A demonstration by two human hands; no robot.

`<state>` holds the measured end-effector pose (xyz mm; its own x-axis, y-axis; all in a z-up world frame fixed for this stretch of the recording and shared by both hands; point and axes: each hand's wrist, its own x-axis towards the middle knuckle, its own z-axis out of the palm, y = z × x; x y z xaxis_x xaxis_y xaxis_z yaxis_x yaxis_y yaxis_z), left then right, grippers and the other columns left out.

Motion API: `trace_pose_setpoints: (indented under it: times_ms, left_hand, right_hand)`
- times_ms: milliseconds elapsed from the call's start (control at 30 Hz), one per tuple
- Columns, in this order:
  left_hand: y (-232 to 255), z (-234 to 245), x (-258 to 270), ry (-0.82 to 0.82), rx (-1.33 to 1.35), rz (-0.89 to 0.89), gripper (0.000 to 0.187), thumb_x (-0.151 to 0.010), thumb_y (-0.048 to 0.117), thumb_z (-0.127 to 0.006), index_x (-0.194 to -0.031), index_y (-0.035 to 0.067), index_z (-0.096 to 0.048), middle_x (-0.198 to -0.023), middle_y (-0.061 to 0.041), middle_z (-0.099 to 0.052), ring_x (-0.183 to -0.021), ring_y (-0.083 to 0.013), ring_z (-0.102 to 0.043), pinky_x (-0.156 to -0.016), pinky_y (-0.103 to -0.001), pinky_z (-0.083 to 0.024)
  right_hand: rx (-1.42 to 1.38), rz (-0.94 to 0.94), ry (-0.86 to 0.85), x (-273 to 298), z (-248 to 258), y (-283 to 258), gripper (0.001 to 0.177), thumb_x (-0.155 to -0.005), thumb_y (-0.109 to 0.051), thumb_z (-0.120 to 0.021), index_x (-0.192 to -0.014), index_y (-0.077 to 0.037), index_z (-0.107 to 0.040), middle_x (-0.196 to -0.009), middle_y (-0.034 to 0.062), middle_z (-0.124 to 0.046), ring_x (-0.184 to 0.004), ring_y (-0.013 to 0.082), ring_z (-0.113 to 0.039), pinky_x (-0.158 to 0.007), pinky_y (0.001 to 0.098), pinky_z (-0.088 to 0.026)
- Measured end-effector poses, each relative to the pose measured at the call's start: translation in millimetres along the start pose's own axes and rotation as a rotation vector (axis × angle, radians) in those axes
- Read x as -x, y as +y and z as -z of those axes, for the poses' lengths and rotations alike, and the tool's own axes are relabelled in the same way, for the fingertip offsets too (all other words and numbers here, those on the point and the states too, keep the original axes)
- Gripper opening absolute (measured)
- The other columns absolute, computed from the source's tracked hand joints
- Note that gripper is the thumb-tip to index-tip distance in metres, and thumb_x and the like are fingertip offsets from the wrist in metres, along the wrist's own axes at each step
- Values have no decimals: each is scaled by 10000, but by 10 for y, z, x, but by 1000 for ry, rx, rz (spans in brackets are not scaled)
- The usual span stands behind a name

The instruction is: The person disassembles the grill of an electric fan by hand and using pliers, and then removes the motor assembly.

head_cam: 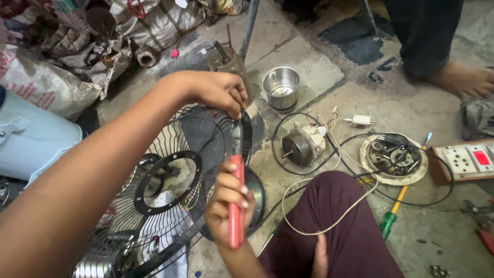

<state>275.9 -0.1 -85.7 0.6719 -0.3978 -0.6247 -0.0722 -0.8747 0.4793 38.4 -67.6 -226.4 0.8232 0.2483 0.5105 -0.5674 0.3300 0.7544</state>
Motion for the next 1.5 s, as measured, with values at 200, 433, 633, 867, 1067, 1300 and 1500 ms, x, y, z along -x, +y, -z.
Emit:
trace_pose_setpoints:
  times_ms: [200,433,633,867,1067,1300,1500]
  left_hand:
    - [-74,59,-64,3,-34,-27,602,-708,155,-788,-1254,18,-575,-1186,-79,-754,-986,-166,-702,-679,-328,-581]
    - [198,103,60,-35,-375,-12,627,-736,287,-840,-1281,84,-605,-1221,-82,-738,-1070,-214,-692,-805,-333,-549]
    - [926,-132,737,217,-888,44,395,-799,372,-812,-1069,90,-752,-1056,-140,-755,-982,-321,-721,-839,-441,-563]
    - [1170,-2293,1634,809,-134,-505,213,-957,299,-721,-905,93,-730,-854,-99,-762,-758,-273,-702,-666,-410,-537]
    - [48,-2566,571,899,1047,-416,227,-909,83,-714,-1123,10,-730,-963,-2,-705,-850,-84,-604,-735,-236,-485]
    - [-274,-2249,-363,1362,1454,-408,267,-941,130,-698,-1173,-3,-684,-1039,-28,-690,-922,-93,-650,-785,-231,-541]
    - [-239,-2049,-618,1459,1719,-368,181,-938,119,-731,-995,-47,-686,-879,-67,-702,-745,-137,-702,-638,-241,-568]
  right_hand:
    - [1252,-256,697,389,-235,-503,619,-747,-23,-668,-1340,-74,-495,-1048,64,-638,-876,178,-670,-591,246,-430]
    - [2403,-1148,1198,1085,-878,-817,438,-875,-261,-648,-1298,-155,-610,-1100,51,-715,-1078,197,-678,-1117,490,-375]
    - [3038,-1428,1518,1554,-596,-752,427,-1065,-536,-405,-1389,-290,-535,-1298,-9,-629,-1144,223,-674,-1250,735,-109]
    - [3491,-306,265,1403,-517,-1230,529,-941,-382,-526,-1346,-56,-627,-1268,192,-681,-1099,383,-688,-864,550,-534]
    - [3162,-155,469,-239,-1044,-1359,269,-812,-266,-741,-1018,-94,-728,-959,134,-755,-897,280,-752,-780,391,-587]
    - [2817,103,18,-930,-910,-1210,475,-816,-51,-759,-1278,-73,-652,-1174,47,-658,-1035,152,-666,-793,269,-539]
    - [2749,122,2,-939,-846,-1319,445,-838,30,-738,-1268,-55,-660,-1177,40,-676,-1025,124,-678,-795,244,-542]
